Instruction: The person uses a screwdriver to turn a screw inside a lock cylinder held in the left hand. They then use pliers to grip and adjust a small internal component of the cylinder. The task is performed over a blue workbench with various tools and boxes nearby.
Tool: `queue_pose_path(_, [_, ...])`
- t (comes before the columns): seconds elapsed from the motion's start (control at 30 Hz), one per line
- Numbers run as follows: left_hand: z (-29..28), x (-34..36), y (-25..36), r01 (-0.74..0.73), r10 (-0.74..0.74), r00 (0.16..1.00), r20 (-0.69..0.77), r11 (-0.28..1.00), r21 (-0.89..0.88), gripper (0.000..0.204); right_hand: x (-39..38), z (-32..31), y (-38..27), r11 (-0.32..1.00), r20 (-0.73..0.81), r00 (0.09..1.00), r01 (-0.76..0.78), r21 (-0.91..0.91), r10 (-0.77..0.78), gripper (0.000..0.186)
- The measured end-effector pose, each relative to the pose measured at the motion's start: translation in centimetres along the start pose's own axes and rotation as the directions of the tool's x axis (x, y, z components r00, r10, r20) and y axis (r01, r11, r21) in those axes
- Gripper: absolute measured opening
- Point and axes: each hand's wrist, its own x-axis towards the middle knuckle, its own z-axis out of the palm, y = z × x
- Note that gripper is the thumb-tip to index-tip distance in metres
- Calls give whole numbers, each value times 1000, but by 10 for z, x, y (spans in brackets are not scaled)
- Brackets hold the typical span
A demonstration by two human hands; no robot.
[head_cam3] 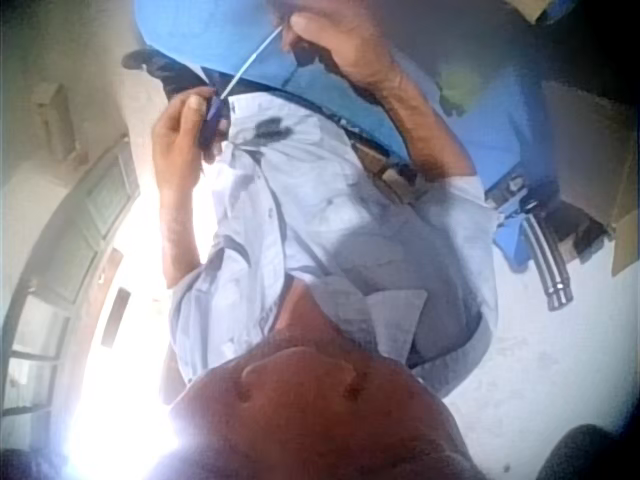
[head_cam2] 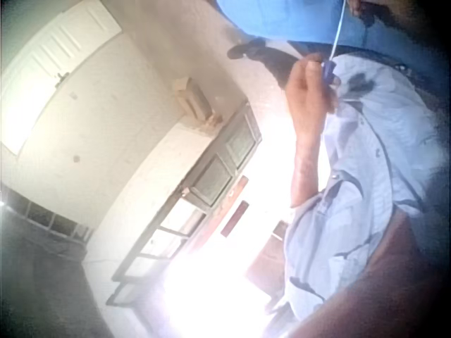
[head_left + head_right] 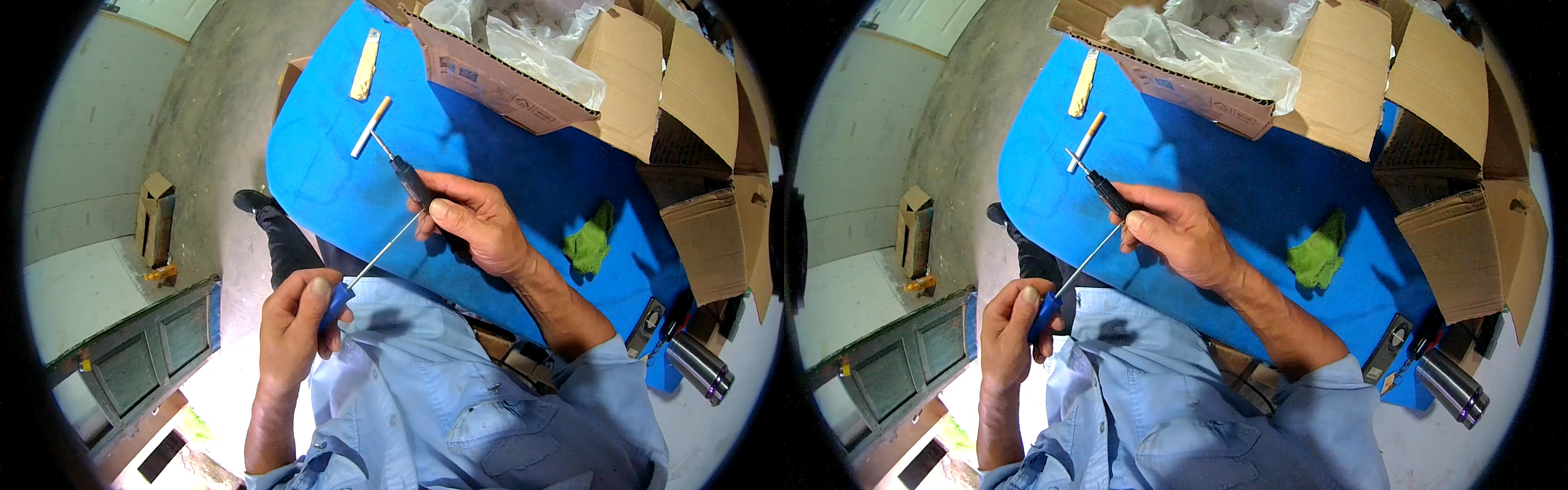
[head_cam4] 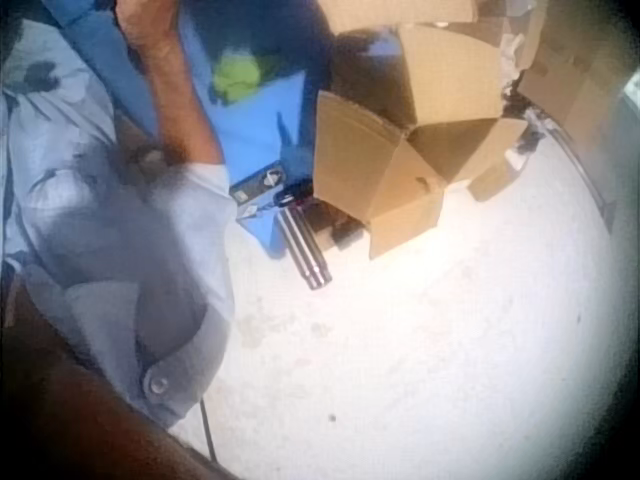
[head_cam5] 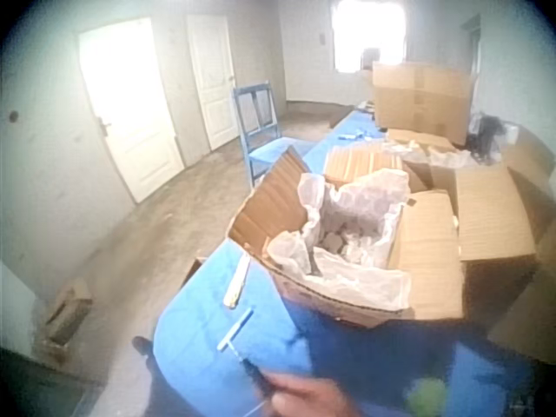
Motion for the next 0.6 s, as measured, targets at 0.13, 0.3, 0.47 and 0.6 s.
queue_pose_path(0.13, [5, -6, 8, -125, 128, 992, -11, 981, 152, 35, 0, -2, 0, 995, -29, 998, -45, 85, 48, 44])
queue_pose_path(0.3, [2, -14, 3, -247, 267, 962, -63, 943, 225, 28, 0, -6, 3, 931, -3, 995, -96, 353, 104, 45])
queue_pose_path(0.47, [-2, -8, -4, -290, 308, 938, -159, 948, 129, 26, 2, -8, 2, 869, 28, 991, -129, 478, 132, 46])
queue_pose_path(0.6, [12, -11, -2, -362, 416, 899, -137, 882, 303, 23, 2, -8, -2, 866, 33, 989, -140, 480, 142, 42])
